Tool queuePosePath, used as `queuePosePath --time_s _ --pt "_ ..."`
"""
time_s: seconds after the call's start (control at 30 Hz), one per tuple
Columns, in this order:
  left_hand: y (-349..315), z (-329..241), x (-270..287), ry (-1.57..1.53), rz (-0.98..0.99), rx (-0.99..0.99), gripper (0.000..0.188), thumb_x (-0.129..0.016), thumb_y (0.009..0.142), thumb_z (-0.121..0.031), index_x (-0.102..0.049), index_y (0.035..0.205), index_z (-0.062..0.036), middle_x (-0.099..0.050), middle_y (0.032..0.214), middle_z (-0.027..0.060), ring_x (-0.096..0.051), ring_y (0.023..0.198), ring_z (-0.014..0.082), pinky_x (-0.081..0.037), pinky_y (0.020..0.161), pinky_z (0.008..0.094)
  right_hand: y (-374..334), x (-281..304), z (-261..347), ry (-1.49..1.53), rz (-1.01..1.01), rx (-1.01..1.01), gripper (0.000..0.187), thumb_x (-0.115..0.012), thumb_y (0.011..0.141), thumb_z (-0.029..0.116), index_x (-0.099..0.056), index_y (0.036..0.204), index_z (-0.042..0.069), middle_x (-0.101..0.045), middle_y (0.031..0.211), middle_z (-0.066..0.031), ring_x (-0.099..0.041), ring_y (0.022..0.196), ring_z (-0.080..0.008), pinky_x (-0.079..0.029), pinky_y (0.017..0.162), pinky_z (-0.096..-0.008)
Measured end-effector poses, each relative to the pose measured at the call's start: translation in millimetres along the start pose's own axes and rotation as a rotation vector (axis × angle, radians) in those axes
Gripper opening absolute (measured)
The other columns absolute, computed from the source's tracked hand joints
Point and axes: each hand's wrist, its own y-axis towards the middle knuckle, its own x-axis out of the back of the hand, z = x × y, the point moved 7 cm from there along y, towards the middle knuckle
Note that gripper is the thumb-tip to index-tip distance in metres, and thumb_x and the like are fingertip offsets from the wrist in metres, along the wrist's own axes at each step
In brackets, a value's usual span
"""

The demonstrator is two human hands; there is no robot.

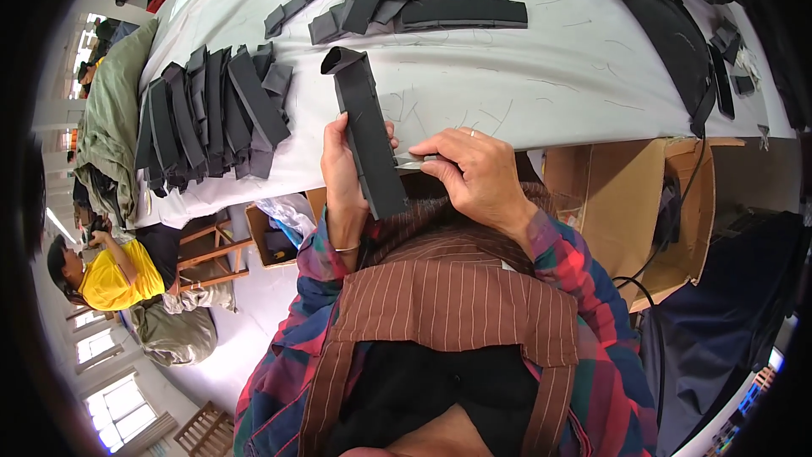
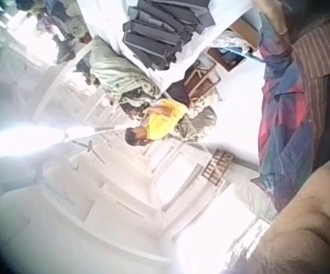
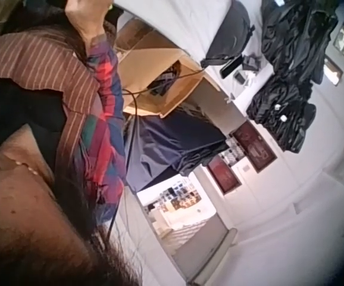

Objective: Trimming excess thread or small plastic bits from black strap-like components using small clippers.

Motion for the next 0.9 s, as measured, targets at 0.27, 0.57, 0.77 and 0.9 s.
queuePosePath --time_s 0.27,0.57,0.77,0.9 --pt "-2.0 -0.1 -4.4 0.001 -0.024 0.018 0.038 -0.033 0.095 -0.032 -0.054 0.093 -0.0006 -0.059 0.072 0.0126 -0.058 0.064 0.0202 -0.048 0.061 0.0306 3.4 -2.3 11.9 -0.152 -0.015 0.108 0.018 -0.069 0.072 0.002 -0.068 0.089 0.009 -0.059 0.068 -0.0052 -0.052 0.06 -0.0235 -0.043 0.057 -0.0332" --pt "-2.9 5.2 0.1 0.07 0.027 0.118 0.04 -0.037 0.095 -0.035 -0.058 0.096 -0.0009 -0.063 0.08 0.0139 -0.06 0.068 0.0201 -0.05 0.063 0.0285 11.2 7.3 -1.3 -0.067 -0.064 0.02 0.02 -0.07 0.074 0.005 -0.066 0.094 0.008 -0.06 0.077 -0.0065 -0.056 0.068 -0.0245 -0.045 0.064 -0.0313" --pt "-19.8 9.3 -33.8 0.669 0.377 0.185 0.042 -0.041 0.096 -0.03 -0.053 0.12 0.0018 -0.063 0.086 0.0046 -0.059 0.068 0.0125 -0.049 0.063 0.0259 41.5 40.5 -2.9 -0.147 -0.376 -0.05 0.032 -0.071 0.077 0.009 -0.062 0.108 0.004 -0.062 0.098 -0.0059 -0.059 0.086 -0.0205 -0.046 0.077 -0.0281" --pt "-17.2 1.5 -35.9 0.332 0.47 0.237 0.05 -0.039 0.098 -0.032 -0.045 0.134 0.0023 -0.063 0.108 0.0077 -0.057 0.1 0.013 -0.042 0.09 0.0241 32.4 33.9 -50.7 0.313 -0.207 -0.355 0.012 -0.059 0.09 0.007 -0.061 0.102 0.003 -0.048 0.07 0.0075 -0.041 0.065 -0.0025 -0.035 0.058 -0.019"
